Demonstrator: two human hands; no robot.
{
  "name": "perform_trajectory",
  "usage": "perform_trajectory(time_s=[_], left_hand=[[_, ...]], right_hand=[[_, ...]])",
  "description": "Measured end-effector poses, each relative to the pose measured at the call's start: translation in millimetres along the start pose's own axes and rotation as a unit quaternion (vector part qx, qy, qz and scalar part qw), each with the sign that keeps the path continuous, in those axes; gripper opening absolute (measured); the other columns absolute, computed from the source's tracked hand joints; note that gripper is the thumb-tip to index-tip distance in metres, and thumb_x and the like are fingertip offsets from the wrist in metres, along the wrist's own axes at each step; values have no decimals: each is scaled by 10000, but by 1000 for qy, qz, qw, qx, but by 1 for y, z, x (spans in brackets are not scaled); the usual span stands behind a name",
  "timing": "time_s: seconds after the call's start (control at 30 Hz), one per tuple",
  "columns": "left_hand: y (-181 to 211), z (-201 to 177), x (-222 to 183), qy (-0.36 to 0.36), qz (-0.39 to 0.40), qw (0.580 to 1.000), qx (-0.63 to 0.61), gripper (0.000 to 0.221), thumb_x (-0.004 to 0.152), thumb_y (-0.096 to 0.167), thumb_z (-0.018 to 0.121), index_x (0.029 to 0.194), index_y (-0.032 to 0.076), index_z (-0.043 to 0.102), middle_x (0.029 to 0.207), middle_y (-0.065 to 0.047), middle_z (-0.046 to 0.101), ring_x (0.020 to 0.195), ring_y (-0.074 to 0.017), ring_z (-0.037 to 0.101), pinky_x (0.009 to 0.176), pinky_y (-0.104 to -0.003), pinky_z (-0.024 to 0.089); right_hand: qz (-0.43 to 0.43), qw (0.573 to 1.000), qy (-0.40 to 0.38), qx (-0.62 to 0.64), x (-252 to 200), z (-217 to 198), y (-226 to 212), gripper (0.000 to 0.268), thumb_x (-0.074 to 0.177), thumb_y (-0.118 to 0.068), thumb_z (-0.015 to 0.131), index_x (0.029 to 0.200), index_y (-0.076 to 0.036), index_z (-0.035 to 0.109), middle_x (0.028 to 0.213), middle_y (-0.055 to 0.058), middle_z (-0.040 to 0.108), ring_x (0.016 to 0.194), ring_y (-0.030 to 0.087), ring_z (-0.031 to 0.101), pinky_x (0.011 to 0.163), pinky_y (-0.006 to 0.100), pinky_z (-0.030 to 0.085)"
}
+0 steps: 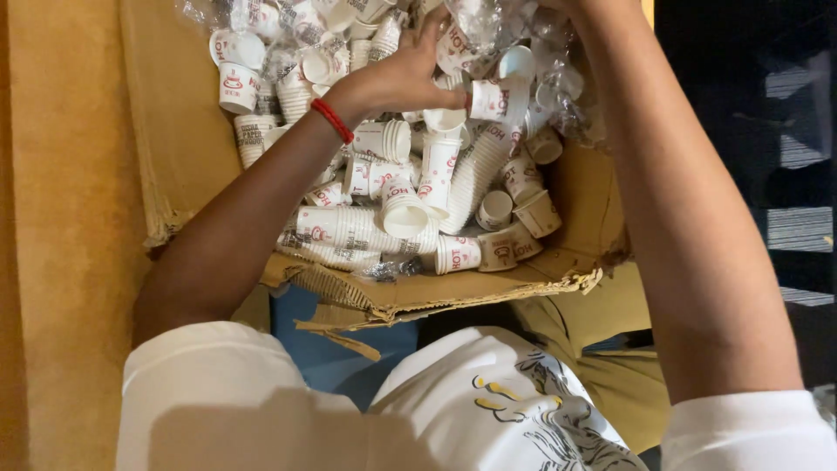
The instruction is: The recorder takes paper cups from a cardboard box, stacks them, and places a stack into a plastic sleeve on a table.
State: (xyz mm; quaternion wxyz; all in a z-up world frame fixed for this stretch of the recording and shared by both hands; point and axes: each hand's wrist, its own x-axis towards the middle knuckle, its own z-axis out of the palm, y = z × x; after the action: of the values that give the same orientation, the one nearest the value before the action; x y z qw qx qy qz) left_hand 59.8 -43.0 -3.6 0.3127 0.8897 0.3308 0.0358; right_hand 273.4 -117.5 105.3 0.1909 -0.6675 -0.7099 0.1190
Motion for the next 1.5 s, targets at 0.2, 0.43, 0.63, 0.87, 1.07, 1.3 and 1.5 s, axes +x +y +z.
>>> perform_trajectory(time_s=[0.2,0.43,0.63,0.87,1.07,1.3,1.5], left_hand=[[53,-26,-24,-37,-124,948,-291,1410,755,497,838,1568,-9,-196,1612,-410,-6,1466,-532,301,955,-639,531],[41,-25,-16,-16,-138,879,-457,1394,683,439,862,1583,221,-181,1675,-223,12,1519,-475,80,979,-823,272],[44,-31,-25,-27,-84,884,-459,1394,697,463,873,1577,156,-164,1661,-256,0,1523,-496,126,970,-855,288],[17,-24,-13,-45,-96,867,-487,1181,800,599,805,1593,-96,272,1654,-289,231,1541,-431,79,1065,-797,299],[44,-38,-27,-65,-48,875,-478,1154,797,724,635,1569,14,153,1576,-262,356,1466,-421,428,1086,-709,375],[43,-29,-17,-63,-50,891,-447,901,972,559,584,1620,103,154,1635,-206,293,1516,-364,272,1136,-652,352],[81,-44,-29,-30,-16,911,-412,709,1027,354,578,1614,136,246,1496,-144,546,1365,-293,516,1101,-459,436]], right_hand=[[59,990,-121,30,2,-4,-6,463,1023,-432,620,1314,-73,600,1163,206,683,1068,396,640,849,572,523],[141,956,-242,82,0,-22,-3,657,1012,-592,600,1443,-101,524,1282,218,646,1222,430,595,930,633,503],[210,915,-301,169,-30,-36,-22,888,871,-631,555,1590,-280,172,1599,221,284,1472,427,329,968,724,479],[210,917,-243,237,-35,-23,-4,895,901,-631,576,1612,-261,177,1621,193,356,1449,406,420,1064,705,401],[217,911,-232,264,-41,-23,-5,935,877,-603,633,1611,-271,158,1512,187,524,1438,371,453,1073,666,396],[214,891,-242,318,-47,-31,-10,1023,836,-406,791,1630,-259,162,1252,198,700,1110,330,699,745,432,542],[152,894,-230,353,-49,-30,-8,1033,819,-287,829,1602,-195,162,1264,122,657,1132,182,682,661,319,570]])
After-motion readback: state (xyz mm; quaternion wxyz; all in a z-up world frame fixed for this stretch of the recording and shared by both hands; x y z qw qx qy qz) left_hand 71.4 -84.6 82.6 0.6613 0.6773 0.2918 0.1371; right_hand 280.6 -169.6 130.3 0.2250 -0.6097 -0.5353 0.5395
